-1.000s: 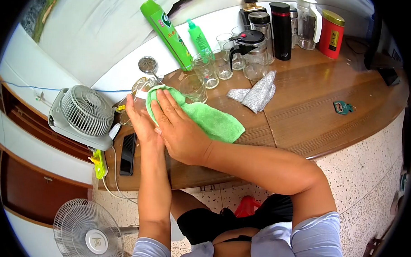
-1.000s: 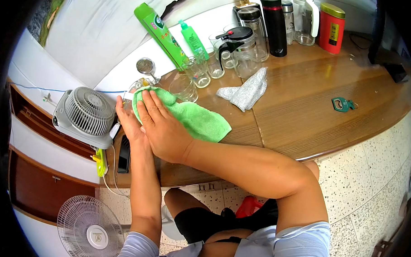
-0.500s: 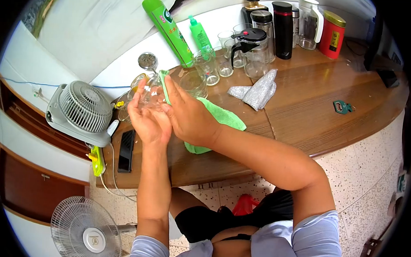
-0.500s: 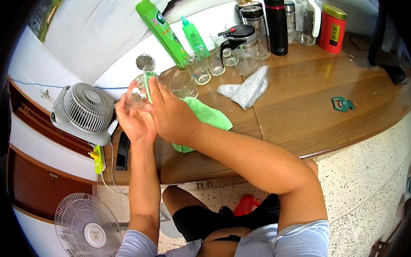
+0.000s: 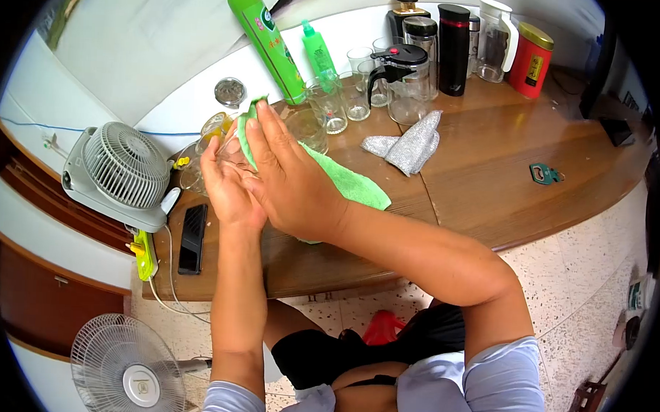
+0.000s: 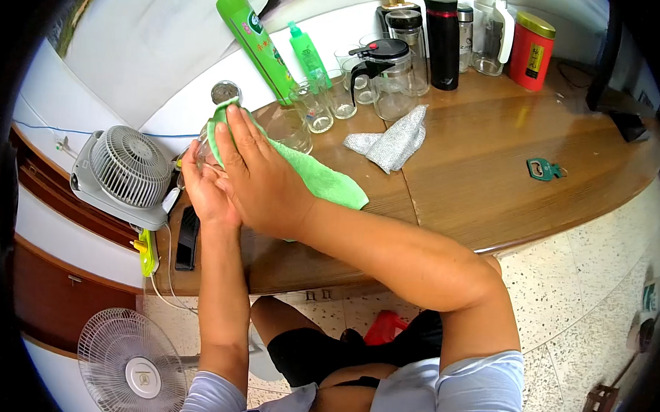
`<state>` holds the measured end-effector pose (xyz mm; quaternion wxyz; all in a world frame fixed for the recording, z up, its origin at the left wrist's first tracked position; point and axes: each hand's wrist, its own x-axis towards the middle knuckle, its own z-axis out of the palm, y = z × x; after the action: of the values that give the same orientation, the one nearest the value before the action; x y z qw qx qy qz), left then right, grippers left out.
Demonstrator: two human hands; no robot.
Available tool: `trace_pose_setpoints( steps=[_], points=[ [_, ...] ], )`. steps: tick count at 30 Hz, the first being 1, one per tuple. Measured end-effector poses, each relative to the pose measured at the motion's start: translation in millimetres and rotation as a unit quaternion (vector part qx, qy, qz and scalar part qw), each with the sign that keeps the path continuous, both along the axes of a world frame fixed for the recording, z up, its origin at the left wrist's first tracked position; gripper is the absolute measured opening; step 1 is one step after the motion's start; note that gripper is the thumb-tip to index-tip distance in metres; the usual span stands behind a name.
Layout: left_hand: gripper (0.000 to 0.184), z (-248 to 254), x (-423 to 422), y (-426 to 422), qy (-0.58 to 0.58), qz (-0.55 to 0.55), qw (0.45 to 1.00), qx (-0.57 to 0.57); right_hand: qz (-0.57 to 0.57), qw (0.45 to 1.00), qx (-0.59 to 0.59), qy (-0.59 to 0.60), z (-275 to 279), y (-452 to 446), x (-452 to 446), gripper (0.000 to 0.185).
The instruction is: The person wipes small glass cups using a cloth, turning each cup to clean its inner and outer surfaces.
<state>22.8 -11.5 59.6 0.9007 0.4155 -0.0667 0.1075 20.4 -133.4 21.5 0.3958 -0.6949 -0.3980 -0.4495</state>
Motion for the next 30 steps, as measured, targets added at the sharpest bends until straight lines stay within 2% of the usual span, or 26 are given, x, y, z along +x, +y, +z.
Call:
trace_pose_setpoints(
  steps=[4, 7, 10, 13, 15, 19, 23, 24, 27, 28, 30],
  points=[
    [0.064, 3.7, -7.9, -3.8, 0.027, -0.023, 0.999, -0.008, 0.041, 0.998, 0.027, 0.044, -0.1, -3.2, 4.1, 0.088],
    [0.055, -1.6, -9.6, 3.6, -0.06, -0.086, 0.994, 0.019, 0.065, 0.995, 0.038, 0.07, -0.3, -4.3, 5.8, 0.093],
    [0.06, -2.5, -7.1, 3.7, -0.039, -0.059, 0.997, -0.007, 0.073, 0.993, 0.052, 0.071, -3.9, -2.6, 6.9, 0.092],
    [0.071, -12.9, 5.7, 6.1, -0.069, 0.045, 0.996, 0.029, 0.071, 0.992, 0.042, 0.091, -11.1, 1.1, 3.8, 0.085],
    [0.068, -11.6, 9.4, 12.3, -0.046, 0.053, 0.998, 0.007, 0.07, 0.992, 0.027, 0.1, -14.5, 3.7, 1.5, 0.079],
    [0.064, -2.1, 10.3, 15.5, -0.018, 0.029, 0.998, -0.055, 0.051, 0.996, 0.01, 0.068, -16.2, 9.9, -7.0, 0.075],
    [0.069, -3.2, 9.5, 18.2, -0.001, -0.026, 0.999, -0.022, 0.024, 0.999, 0.006, 0.026, -8.4, 9.3, -10.6, 0.077],
    [0.071, -0.3, 7.3, 12.6, 0.02, 0.006, 1.0, 0.005, 0.019, 1.0, 0.008, 0.02, -5.2, 7.4, -11.7, 0.077],
    [0.063, -3.6, -0.3, 11.7, 0.014, -0.016, 0.998, 0.053, 0.029, 0.998, 0.035, 0.042, 1.8, 0.5, -9.5, 0.083],
    [0.056, -0.1, -6.5, 2.8, 0.036, 0.013, 0.998, 0.041, 0.037, 0.997, 0.04, 0.051, 2.6, -1.6, -7.6, 0.085],
    [0.057, -0.9, -7.1, 1.1, 0.015, 0.005, 0.999, 0.051, 0.052, 0.995, 0.049, 0.068, 4.3, -4.9, -3.7, 0.089]
  ],
)
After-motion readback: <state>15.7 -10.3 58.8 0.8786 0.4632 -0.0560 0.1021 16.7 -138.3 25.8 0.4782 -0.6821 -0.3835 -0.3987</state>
